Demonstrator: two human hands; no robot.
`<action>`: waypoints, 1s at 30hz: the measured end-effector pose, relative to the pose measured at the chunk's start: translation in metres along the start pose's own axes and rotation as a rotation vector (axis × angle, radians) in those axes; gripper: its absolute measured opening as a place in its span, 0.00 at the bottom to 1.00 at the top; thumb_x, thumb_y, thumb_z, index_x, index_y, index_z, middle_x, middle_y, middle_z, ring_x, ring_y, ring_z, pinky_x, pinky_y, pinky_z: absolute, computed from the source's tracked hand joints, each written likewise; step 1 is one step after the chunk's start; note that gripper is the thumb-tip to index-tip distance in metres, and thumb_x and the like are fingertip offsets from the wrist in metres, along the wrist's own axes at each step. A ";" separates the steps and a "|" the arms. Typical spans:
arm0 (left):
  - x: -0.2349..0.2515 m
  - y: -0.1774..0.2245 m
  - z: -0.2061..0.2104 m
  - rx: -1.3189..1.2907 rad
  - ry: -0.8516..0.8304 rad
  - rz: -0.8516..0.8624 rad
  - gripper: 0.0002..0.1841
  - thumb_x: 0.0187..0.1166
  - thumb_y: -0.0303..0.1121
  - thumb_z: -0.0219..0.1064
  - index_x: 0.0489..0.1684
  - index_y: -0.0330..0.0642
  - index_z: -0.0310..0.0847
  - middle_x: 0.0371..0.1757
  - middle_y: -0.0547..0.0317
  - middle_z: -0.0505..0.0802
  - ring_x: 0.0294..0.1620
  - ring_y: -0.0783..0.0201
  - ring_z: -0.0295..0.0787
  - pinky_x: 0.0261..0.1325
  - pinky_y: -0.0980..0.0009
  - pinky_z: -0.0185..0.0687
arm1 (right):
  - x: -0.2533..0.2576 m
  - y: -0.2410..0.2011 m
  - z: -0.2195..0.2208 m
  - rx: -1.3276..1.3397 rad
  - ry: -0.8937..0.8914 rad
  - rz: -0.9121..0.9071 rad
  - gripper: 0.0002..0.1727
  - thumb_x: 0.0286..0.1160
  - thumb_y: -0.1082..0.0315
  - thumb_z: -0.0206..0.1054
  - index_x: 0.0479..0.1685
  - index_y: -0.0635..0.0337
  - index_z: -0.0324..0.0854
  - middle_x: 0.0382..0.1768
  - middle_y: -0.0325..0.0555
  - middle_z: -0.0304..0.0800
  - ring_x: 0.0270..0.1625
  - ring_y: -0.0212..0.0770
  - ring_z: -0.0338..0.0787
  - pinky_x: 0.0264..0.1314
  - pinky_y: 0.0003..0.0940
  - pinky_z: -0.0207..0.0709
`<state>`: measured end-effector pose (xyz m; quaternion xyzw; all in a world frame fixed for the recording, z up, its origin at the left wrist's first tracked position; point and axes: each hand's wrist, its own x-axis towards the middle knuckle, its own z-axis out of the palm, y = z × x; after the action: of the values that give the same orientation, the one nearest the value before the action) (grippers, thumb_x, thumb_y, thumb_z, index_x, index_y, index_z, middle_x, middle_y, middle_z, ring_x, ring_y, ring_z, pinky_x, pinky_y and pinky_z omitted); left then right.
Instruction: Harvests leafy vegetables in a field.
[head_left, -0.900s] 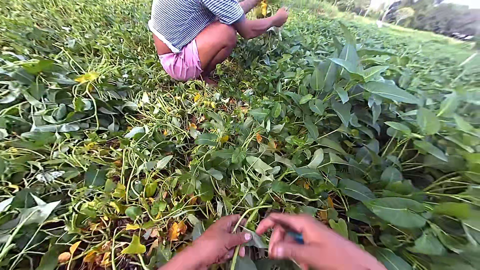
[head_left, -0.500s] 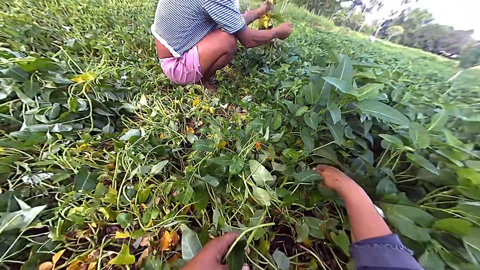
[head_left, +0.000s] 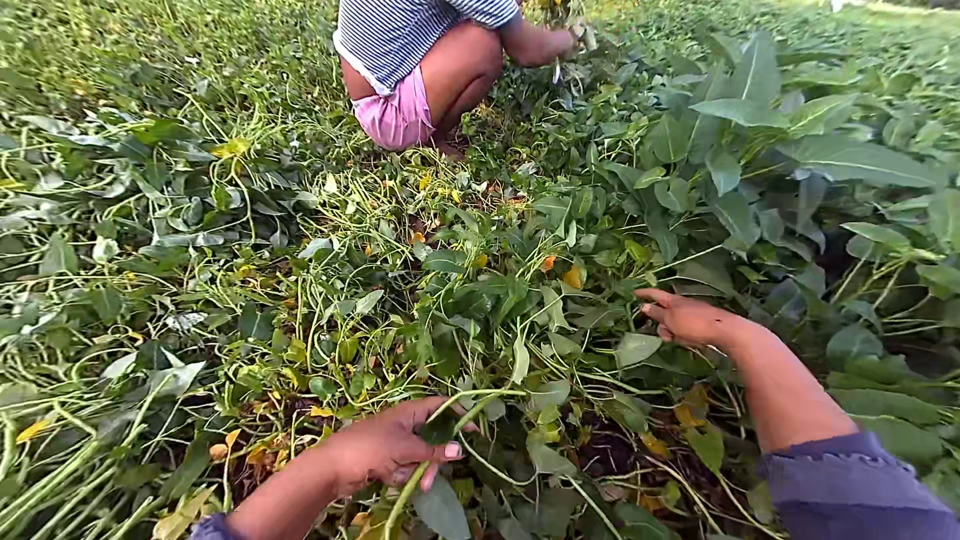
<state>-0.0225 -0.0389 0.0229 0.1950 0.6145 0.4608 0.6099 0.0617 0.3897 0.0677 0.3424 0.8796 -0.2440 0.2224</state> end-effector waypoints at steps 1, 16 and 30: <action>-0.013 0.001 -0.011 0.025 0.026 -0.015 0.23 0.81 0.31 0.68 0.74 0.55 0.73 0.33 0.64 0.89 0.15 0.78 0.75 0.16 0.85 0.68 | -0.014 0.005 -0.003 0.085 0.097 -0.024 0.27 0.97 0.52 0.41 0.91 0.44 0.58 0.40 0.58 0.83 0.30 0.46 0.76 0.38 0.47 0.73; -0.170 0.015 -0.033 0.101 0.440 0.227 0.15 0.75 0.31 0.69 0.60 0.51 0.84 0.26 0.68 0.89 0.21 0.82 0.78 0.25 0.87 0.72 | -0.140 -0.126 0.145 1.224 0.004 -0.832 0.34 0.94 0.45 0.30 0.63 0.54 0.82 0.21 0.37 0.76 0.16 0.30 0.74 0.18 0.20 0.70; -0.128 0.041 -0.010 -0.230 0.520 0.237 0.08 0.93 0.37 0.49 0.50 0.49 0.73 0.25 0.66 0.79 0.16 0.78 0.71 0.15 0.86 0.63 | -0.129 -0.119 0.111 1.275 0.190 -0.705 0.32 0.94 0.42 0.33 0.65 0.49 0.80 0.22 0.32 0.78 0.17 0.28 0.74 0.18 0.20 0.70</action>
<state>-0.0215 -0.1240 0.1266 0.0704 0.6670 0.6296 0.3923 0.0876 0.1844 0.0857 0.1216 0.6401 -0.7346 -0.1890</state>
